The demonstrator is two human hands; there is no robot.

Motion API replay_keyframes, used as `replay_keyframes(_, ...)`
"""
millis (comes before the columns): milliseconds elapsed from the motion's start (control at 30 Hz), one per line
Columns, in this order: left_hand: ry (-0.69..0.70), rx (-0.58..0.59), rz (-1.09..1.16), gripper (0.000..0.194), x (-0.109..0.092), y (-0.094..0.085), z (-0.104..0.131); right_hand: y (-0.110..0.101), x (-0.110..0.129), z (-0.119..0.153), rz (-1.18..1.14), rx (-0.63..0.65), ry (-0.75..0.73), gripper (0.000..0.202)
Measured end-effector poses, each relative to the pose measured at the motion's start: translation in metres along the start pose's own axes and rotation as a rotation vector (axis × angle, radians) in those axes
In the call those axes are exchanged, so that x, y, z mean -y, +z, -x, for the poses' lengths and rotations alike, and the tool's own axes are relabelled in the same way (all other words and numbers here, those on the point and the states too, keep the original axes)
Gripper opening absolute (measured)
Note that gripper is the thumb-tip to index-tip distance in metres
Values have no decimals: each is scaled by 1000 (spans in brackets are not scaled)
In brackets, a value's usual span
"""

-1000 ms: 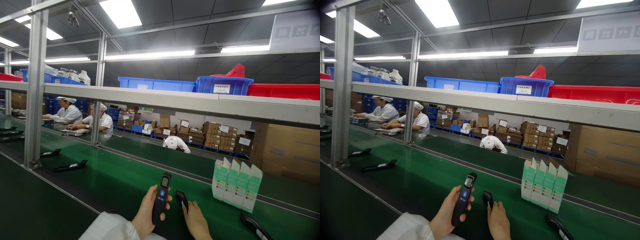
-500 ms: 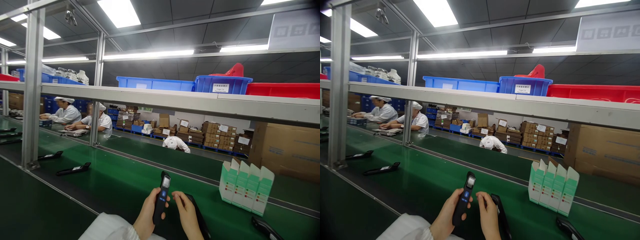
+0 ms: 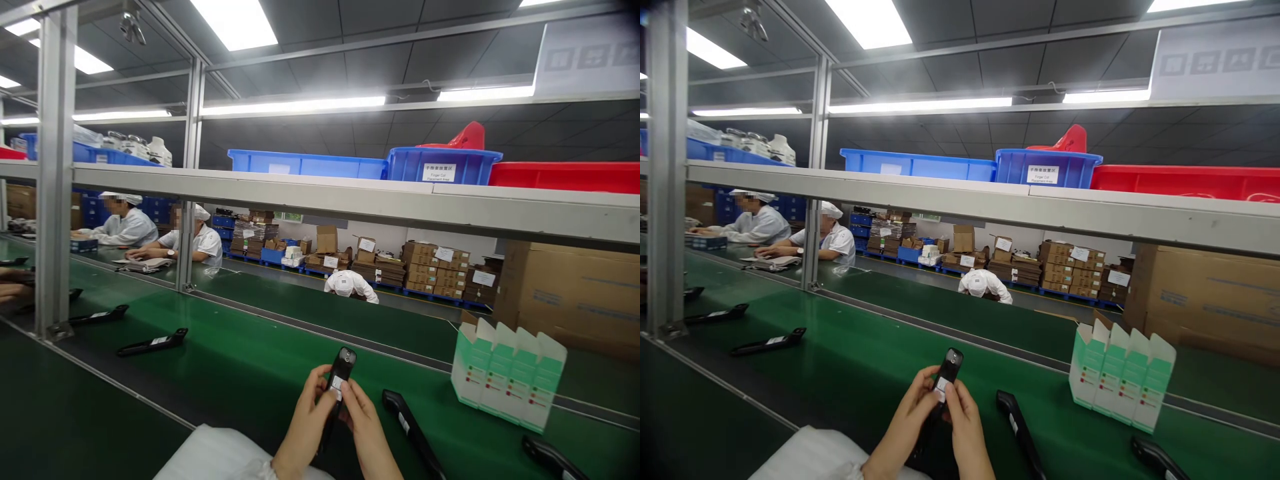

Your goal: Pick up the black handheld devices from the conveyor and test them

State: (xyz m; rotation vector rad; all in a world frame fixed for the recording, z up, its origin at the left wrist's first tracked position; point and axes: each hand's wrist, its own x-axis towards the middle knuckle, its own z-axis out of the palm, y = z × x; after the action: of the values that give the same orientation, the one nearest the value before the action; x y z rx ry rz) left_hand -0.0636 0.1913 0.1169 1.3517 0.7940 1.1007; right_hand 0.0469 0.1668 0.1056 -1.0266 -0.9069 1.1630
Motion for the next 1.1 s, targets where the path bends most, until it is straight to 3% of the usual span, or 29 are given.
replay_keyframes(133, -120, -42, 111, 50, -5, -8, -5, -4, -1, -1, 34, 16, -15, 56)
replay_keyframes(267, -88, -17, 100, 59, -3, -9, -8, 3, 6, 7, 16, -13, 77, 58)
replay_keyframes(433, 74, -63, -224, 57, -3, -13, -8, 13, -2, 11, 274, 61, -17, 49)
replay_keyframes(533, 102, 18, -359, 45, -9, -20, -9, 13, -13, 7, 426, 54, -97, 48)
replay_keyframes(600, 146, 119, -357, 40, -13, -26, -12, 12, -17, 4, 355, 39, -86, 49)
replay_keyframes(667, 165, 150, -339, 39, -13, -34, -16, 10, -14, 2, 199, 26, -64, 51)
replay_keyframes(900, 85, -51, -551, 38, 7, -53, -31, 5, 7, 8, -90, 35, 97, 63)
replay_keyframes(1000, 134, -85, -534, 32, 9, -54, -32, 5, 10, 11, -205, 85, 64, 64)
replay_keyframes(1100, 62, -75, -554, 34, 7, -52, -31, 6, 11, 12, -256, 101, 12, 62)
